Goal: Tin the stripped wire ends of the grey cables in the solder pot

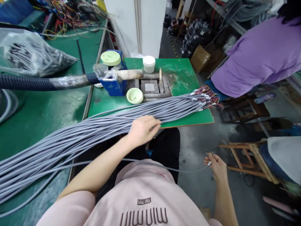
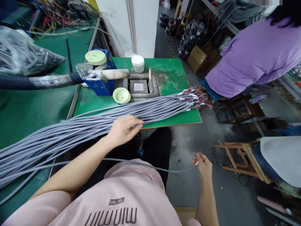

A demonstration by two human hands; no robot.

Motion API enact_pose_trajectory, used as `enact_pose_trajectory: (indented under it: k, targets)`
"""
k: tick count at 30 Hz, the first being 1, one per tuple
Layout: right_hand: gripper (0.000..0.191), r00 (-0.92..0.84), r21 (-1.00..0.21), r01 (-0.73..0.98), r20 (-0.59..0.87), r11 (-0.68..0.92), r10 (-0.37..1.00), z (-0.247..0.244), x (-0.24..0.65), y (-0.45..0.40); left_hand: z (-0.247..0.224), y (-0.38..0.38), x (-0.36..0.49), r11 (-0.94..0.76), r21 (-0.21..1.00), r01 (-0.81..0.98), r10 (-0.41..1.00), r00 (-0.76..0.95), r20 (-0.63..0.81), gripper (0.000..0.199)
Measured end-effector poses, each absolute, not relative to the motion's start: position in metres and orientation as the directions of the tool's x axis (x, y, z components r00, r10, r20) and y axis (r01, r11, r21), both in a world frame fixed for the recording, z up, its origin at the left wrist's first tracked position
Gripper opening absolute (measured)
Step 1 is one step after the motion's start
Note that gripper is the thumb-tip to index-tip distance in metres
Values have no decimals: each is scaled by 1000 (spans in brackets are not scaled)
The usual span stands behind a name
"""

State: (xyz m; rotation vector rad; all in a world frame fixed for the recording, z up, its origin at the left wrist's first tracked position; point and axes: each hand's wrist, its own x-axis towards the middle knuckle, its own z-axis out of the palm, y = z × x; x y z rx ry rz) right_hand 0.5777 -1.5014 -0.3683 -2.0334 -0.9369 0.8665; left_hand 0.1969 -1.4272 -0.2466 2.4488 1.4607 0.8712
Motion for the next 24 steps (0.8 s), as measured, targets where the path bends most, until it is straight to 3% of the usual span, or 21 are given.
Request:
enact_pose_trajectory:
  k: [3,5,7,10,15,17,20,24]
  targets:
    - [57,587,-646,560,-133,-519,799,-390,577,-1502,-267,-1441,217,-536,259,804,835,459,303,30]
    - [63,479,-648,622,-129,-440,868,-391,561,-1496,-278,-1444,223,-499,184,847,856,448,260,35]
    - [57,271,-736,600,-181,-313,945,-382,535,-1486,-285,-1447,223,-470,158,869,868,422,261,38]
    - [42,-65,-858,485,-228,-169,971,-359,488,-1470,-285,-1451,217,-446,167,879,866,377,329,36]
    - [33,-345,-969,233,-155,-76,926,-328,414,-1445,-273,-1444,195,-282,219,934,881,162,445,31]
    - [32,-464,-985,97,-169,-140,869,-319,390,-1438,-271,-1434,186,-204,208,957,897,97,432,30]
    - [38,-573,-942,-75,-228,-327,787,-306,363,-1427,-269,-1420,178,-215,178,960,904,126,409,22]
    - [48,-542,-863,-278,-221,-421,811,-283,349,-1406,-260,-1421,178,-308,246,919,848,148,509,19]
